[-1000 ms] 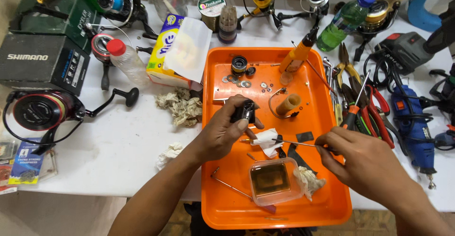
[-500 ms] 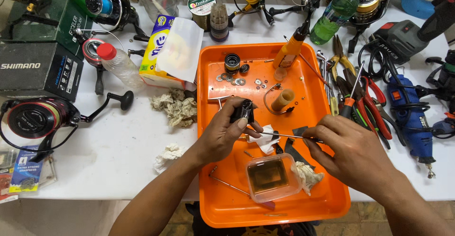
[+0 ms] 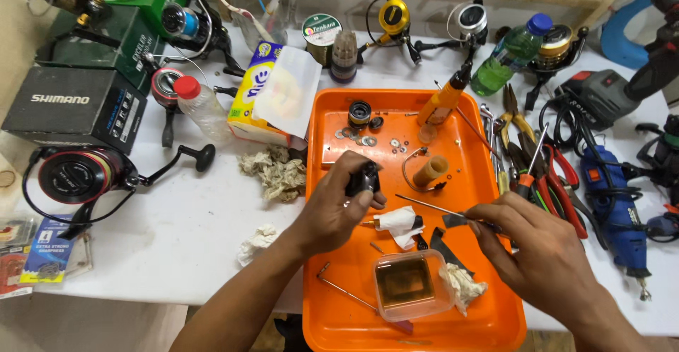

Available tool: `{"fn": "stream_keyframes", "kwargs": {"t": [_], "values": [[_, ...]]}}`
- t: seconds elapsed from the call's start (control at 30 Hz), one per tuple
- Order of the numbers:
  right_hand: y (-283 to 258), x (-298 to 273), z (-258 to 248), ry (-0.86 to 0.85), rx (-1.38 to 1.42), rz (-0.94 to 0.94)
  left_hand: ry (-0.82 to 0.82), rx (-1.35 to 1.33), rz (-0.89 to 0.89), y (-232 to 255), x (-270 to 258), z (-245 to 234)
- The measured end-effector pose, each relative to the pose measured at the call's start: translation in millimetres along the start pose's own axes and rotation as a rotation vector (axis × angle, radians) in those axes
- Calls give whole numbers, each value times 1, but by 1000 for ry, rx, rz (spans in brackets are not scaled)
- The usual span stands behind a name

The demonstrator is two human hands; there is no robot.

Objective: The person disassembles a fishing reel, cleans small internal components with a cloth, applies lubricant, and reassembles the parts. They use a screwdriver and a small brush to manipulate and clean the components on an orange tray.

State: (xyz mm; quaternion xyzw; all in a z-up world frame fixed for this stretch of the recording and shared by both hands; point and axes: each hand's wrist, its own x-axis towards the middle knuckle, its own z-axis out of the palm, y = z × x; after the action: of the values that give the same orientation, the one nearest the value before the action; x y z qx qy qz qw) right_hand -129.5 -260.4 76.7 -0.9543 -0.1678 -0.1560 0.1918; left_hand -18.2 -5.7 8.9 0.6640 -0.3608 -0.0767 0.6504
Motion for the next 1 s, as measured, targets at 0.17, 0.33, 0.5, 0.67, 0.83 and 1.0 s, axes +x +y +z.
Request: {"fn": "stream_keyframes", "kwargs": {"t": [0.17, 0.33, 0.5, 0.67, 0.83, 1.0], "values": [[-17, 9, -4, 41, -24, -90, -11, 191, 153, 2, 0, 0], [-20, 10, -9, 31, -90, -146, -15, 213, 176, 1, -1, -1], [-23, 13, -11, 54, -127, -191, -19, 241, 214, 0, -1, -1], [-27, 13, -16, 74, -219, -231, -18, 282, 242, -1, -1, -2], [-30, 15, -22, 40, -258, -296, -39, 420, 277, -5, -1, -4], [-20, 7, -17, -95, -126, -159, -14, 603, 346, -4, -4, -4]]}}
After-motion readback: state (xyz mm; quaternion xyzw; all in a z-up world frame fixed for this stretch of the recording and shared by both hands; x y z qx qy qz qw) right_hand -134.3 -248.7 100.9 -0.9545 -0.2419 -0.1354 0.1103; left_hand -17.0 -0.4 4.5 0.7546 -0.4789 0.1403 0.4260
